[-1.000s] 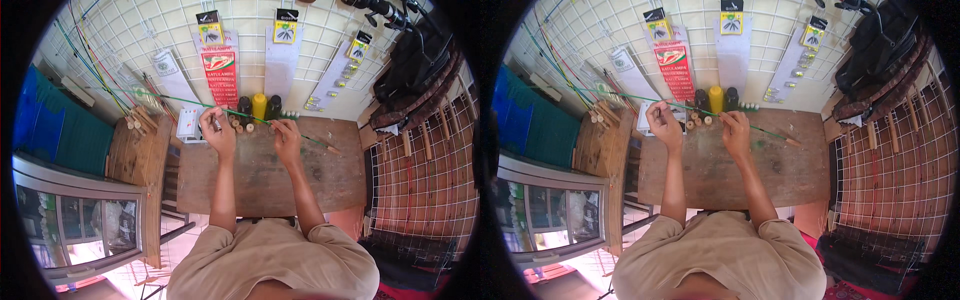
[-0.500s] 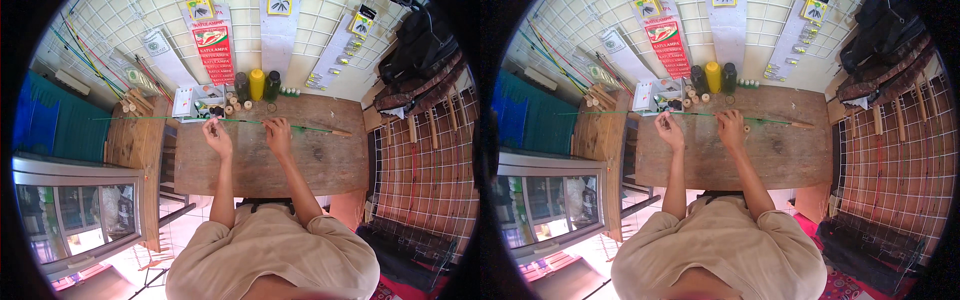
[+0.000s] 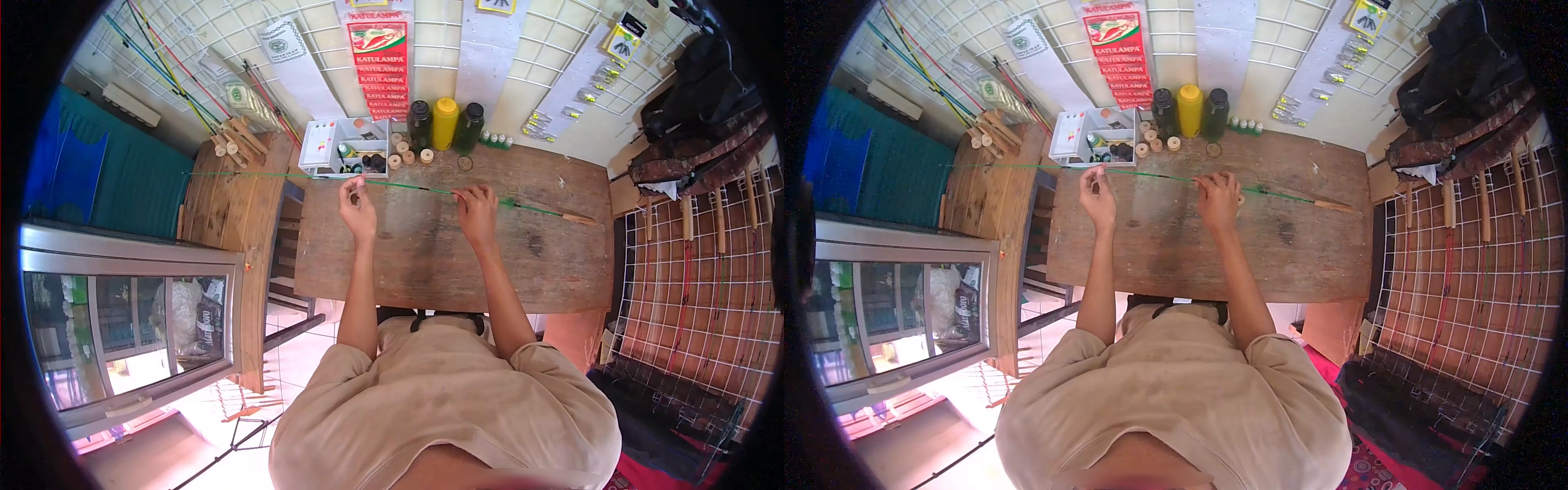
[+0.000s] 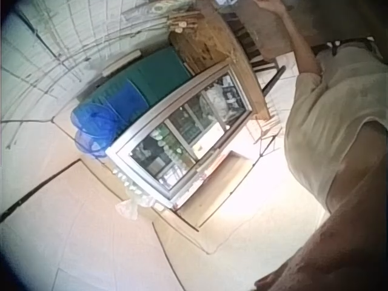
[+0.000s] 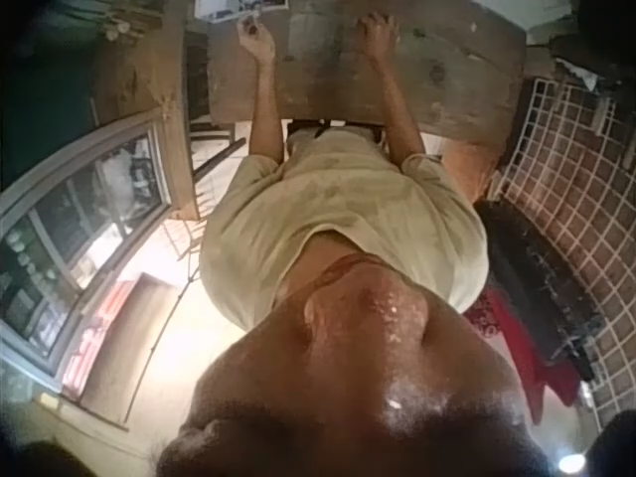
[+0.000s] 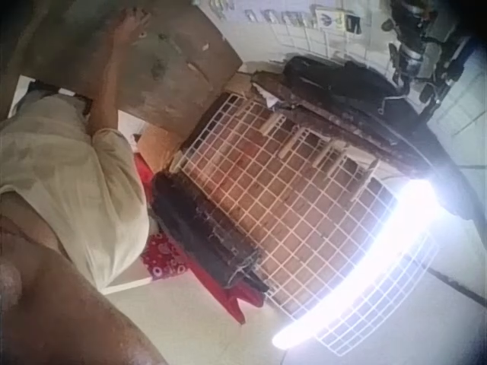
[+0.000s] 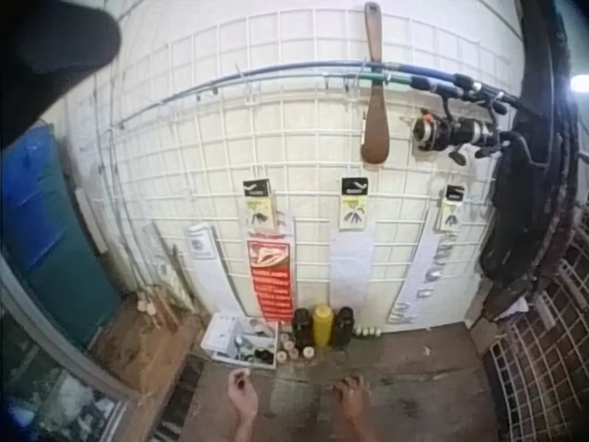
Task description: Repair or prepare a fishing rod by threading a line and attaching a small terminal tackle component.
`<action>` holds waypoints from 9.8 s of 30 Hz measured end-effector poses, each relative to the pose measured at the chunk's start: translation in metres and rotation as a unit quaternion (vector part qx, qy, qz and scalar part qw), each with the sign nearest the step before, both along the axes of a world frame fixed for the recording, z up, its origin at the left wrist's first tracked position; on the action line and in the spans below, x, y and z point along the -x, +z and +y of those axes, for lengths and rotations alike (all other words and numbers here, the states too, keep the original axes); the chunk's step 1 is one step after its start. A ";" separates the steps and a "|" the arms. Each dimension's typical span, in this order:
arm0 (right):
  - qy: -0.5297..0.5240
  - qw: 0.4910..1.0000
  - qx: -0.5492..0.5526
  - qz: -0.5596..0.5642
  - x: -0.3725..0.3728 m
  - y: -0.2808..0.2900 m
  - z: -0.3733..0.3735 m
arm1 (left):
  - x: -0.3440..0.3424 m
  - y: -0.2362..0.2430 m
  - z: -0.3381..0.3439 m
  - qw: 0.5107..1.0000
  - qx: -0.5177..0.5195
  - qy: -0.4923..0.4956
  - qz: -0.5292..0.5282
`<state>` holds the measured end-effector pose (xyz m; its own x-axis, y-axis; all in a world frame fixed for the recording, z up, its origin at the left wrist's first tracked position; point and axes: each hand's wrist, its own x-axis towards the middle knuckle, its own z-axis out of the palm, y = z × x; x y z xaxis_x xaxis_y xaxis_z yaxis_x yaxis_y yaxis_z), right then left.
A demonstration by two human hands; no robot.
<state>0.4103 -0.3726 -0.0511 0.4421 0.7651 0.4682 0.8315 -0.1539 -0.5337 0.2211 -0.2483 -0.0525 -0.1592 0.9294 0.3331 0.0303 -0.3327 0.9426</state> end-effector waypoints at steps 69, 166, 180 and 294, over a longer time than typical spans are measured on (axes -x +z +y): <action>0.061 0.988 -0.038 0.134 0.188 -0.029 0.129 | 0.139 -0.023 0.088 0.892 -0.148 -0.195 0.379; 0.126 0.980 0.064 0.140 0.156 -0.037 0.118 | 0.139 -0.032 0.100 0.840 -0.088 -0.331 0.421; 0.148 0.954 0.022 0.259 0.171 -0.045 0.127 | 0.137 -0.024 0.100 0.828 -0.090 -0.353 0.427; 0.011 0.988 0.039 0.146 0.238 -0.056 0.138 | 0.185 -0.030 0.096 0.887 -0.183 -0.210 0.368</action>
